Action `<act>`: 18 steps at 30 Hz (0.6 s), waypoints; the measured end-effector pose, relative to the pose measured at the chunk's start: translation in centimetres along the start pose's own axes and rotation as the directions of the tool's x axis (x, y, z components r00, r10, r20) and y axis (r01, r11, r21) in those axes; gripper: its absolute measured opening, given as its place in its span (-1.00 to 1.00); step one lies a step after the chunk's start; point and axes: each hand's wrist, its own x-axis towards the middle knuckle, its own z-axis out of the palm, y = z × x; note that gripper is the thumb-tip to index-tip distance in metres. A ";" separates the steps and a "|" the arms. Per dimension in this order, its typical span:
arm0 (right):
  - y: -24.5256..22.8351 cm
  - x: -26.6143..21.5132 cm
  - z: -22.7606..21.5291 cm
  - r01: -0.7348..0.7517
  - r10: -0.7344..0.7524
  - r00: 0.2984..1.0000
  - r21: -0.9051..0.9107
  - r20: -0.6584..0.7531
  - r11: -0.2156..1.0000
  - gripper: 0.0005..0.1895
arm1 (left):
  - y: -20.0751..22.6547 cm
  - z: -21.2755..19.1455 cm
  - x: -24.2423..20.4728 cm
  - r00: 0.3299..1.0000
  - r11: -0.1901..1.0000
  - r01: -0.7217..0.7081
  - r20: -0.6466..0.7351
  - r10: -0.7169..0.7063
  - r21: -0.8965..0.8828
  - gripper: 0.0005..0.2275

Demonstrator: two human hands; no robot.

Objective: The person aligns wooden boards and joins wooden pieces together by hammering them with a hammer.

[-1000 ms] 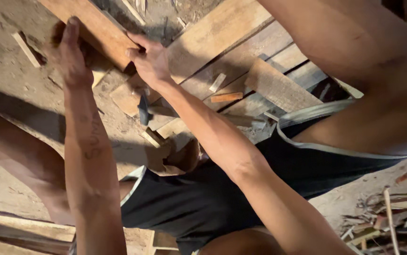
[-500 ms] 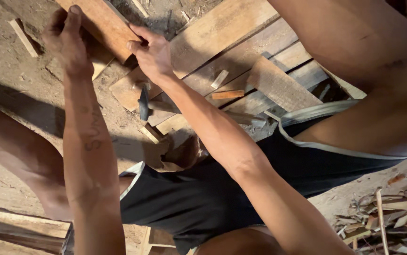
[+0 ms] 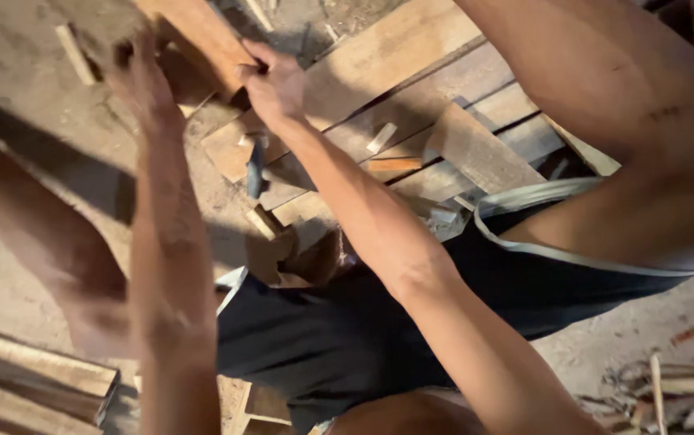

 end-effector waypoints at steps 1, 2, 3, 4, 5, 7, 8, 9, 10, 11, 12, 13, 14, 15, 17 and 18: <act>0.5 0.1 0.5 0.068 -0.068 0.997 -0.006 -0.040 0.998 -0.58 | 0.1 -1.0 -0.7 0.998 0.998 0.045 -0.051 -0.047 -0.039 -0.83; 0.9 0.1 0.8 0.075 -0.075 0.997 0.012 -0.029 0.997 -0.58 | -0.4 -2.1 -2.4 0.986 0.962 0.166 0.031 -0.163 -0.216 -0.84; 1.3 0.4 0.9 0.093 -0.092 0.995 0.017 -0.044 0.996 -0.58 | -0.6 -3.1 -3.9 0.958 0.881 0.284 0.134 -0.252 -0.379 -0.81; 1.4 0.6 1.0 0.110 -0.109 0.992 0.023 -0.059 0.994 -0.58 | -0.4 -3.9 -5.4 0.916 0.779 0.395 0.139 -0.377 -0.488 -0.80; 1.4 0.6 1.0 0.121 -0.119 0.992 0.039 -0.048 0.992 -0.58 | -0.3 -4.4 -7.6 0.855 0.649 0.484 0.159 -0.494 -0.587 -0.76; 0.8 1.3 1.0 -0.035 0.035 0.999 0.002 -0.008 0.999 -0.57 | 0.8 -4.3 -11.5 0.865 0.641 0.502 0.328 -0.381 -0.580 -0.81; 0.6 1.5 1.1 -0.020 0.021 1.000 0.021 -0.013 1.000 -0.57 | 1.3 -4.3 -13.6 0.869 0.637 0.487 0.256 -0.424 -0.598 -0.84; 0.6 1.2 0.7 0.004 -0.003 1.000 0.035 -0.021 0.999 -0.56 | 2.4 -3.5 -16.1 0.861 0.630 0.479 0.189 -0.471 -0.611 -0.85; 0.5 1.3 0.6 0.028 -0.026 0.999 0.048 -0.029 0.998 -0.56 | 4.1 -2.7 -16.8 0.866 0.641 0.479 0.200 -0.459 -0.600 -0.85; 0.6 1.1 0.5 0.026 -0.025 0.999 0.045 -0.034 0.999 -0.56 | 5.3 -2.0 -18.3 0.884 0.659 0.462 0.245 -0.399 -0.593 -0.90; 0.5 1.2 0.6 -0.005 0.008 0.999 0.078 -0.038 0.997 -0.54 | 6.4 -1.3 -19.4 0.896 0.677 0.444 0.289 -0.337 -0.587 -0.95; 0.3 1.0 0.9 -0.032 0.035 0.999 0.111 -0.030 0.993 -0.53 | 7.6 -0.8 -20.3 0.898 0.675 0.440 0.284 -0.336 -0.593 -0.95; 0.3 0.6 0.7 -0.029 0.032 0.999 0.107 -0.024 0.994 -0.53 | 8.8 -0.5 -21.0 0.900 0.667 0.437 0.286 -0.330 -0.604 -0.93; 0.1 0.7 0.5 -0.028 0.030 0.999 0.080 -0.016 0.996 -0.54 | 9.7 0.0 -21.2 0.902 0.661 0.432 0.294 -0.316 -0.614 -0.88; -0.3 0.9 0.2 -0.020 0.020 1.000 0.049 -0.001 0.999 -0.54 | 11.1 0.8 -21.8 0.898 0.658 0.438 0.328 -0.293 -0.613 -0.87; -0.6 0.9 0.2 -0.012 0.013 1.000 0.074 -0.014 0.997 -0.53 | 11.5 1.1 -22.1 0.891 0.656 0.449 0.361 -0.277 -0.607 -0.86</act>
